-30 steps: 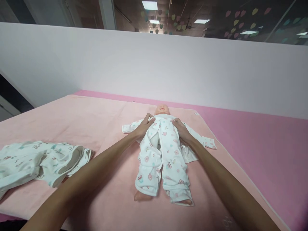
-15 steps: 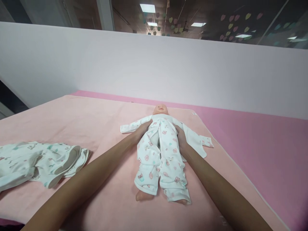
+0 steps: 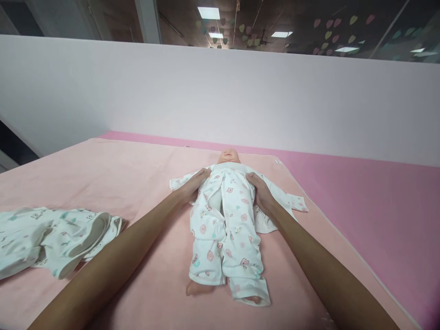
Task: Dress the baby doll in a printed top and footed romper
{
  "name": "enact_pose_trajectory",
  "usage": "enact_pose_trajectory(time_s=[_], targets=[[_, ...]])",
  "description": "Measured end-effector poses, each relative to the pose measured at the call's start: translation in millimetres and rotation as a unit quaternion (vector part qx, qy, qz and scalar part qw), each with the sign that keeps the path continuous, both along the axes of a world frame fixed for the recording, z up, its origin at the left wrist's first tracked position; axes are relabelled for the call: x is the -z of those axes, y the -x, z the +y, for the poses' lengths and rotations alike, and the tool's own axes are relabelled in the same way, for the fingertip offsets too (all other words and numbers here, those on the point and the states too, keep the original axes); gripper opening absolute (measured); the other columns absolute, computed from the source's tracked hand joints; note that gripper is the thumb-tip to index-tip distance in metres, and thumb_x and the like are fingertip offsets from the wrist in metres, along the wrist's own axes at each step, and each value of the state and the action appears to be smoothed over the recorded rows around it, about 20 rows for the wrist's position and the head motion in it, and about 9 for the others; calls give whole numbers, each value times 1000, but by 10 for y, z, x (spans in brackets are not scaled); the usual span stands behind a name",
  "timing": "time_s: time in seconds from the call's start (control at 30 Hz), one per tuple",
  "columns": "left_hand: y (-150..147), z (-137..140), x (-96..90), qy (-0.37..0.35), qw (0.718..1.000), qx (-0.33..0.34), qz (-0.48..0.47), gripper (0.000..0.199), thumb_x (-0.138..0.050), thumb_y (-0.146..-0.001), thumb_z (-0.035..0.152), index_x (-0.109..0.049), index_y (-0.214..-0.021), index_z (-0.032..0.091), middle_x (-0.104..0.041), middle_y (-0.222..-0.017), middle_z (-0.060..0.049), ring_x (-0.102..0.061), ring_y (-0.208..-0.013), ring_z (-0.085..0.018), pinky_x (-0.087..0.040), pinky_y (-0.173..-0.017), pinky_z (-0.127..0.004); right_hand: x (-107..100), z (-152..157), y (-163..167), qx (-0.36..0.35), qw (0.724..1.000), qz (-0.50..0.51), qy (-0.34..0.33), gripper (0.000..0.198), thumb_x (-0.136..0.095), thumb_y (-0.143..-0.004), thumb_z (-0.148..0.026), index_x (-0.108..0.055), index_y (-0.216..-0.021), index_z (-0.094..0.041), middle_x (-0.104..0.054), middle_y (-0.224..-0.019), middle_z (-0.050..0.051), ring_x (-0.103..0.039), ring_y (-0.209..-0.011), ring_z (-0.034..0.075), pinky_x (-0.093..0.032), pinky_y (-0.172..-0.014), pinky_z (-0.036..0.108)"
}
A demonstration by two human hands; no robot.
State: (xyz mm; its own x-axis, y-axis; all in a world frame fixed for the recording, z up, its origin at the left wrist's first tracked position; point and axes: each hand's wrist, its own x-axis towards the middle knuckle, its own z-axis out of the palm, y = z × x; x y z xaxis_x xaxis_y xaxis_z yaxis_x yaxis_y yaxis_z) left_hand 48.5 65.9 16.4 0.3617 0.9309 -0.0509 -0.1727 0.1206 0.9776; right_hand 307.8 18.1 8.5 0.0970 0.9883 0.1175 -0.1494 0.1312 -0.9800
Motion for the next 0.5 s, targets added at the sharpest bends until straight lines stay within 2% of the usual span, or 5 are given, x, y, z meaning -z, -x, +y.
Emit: enact_pose_trajectory(time_s=[0.17, 0.27, 0.37, 0.43, 0.5], targets=[[42, 92, -45, -33, 999, -24, 14, 51, -80, -79, 67, -61, -96, 23, -66, -88, -1, -63, -83, -19, -51, -75, -31, -45, 18, -87, 19, 997, -72, -2, 33, -78, -82, -54, -63, -78, -25, -62, -81, -1, -54, -81, 20, -45, -76, 32], [23, 59, -204, -93, 993, 21, 71, 44, -78, -83, 63, -66, -97, 23, -65, -85, -2, -59, -76, -19, -45, -66, -30, -255, -6, -29, 9, 981, -191, -44, 31, -68, -89, -51, -63, -75, -24, -64, -81, 0, -53, -82, 21, -42, -76, 33], [-17, 29, -403, -184, 967, 88, 152, 42, -77, -85, 62, -68, -92, 22, -60, -80, -2, -51, -66, -16, -37, -58, -30, -543, 21, 52, -17, 942, -325, -77, 36, -64, -91, -44, -55, -64, -22, -56, -68, -2, -46, -71, 18, -36, -68, 32], [-56, 37, -493, -216, 954, 114, 176, 43, -75, -86, 64, -65, -90, 23, -54, -75, -1, -44, -60, -14, -32, -55, -30, -699, 80, 109, -38, 924, -372, -81, 32, -63, -90, -39, -54, -65, -22, -53, -65, -3, -43, -66, 17, -32, -64, 32], [-100, 68, -514, -234, 952, 104, 168, 43, -72, -89, 65, -62, -90, 23, -50, -73, 1, -41, -60, -14, -31, -55, -29, -772, 157, 157, -50, 921, -377, -79, 24, -63, -90, -38, -60, -71, -23, -56, -68, -3, -44, -66, 16, -32, -64, 32]])
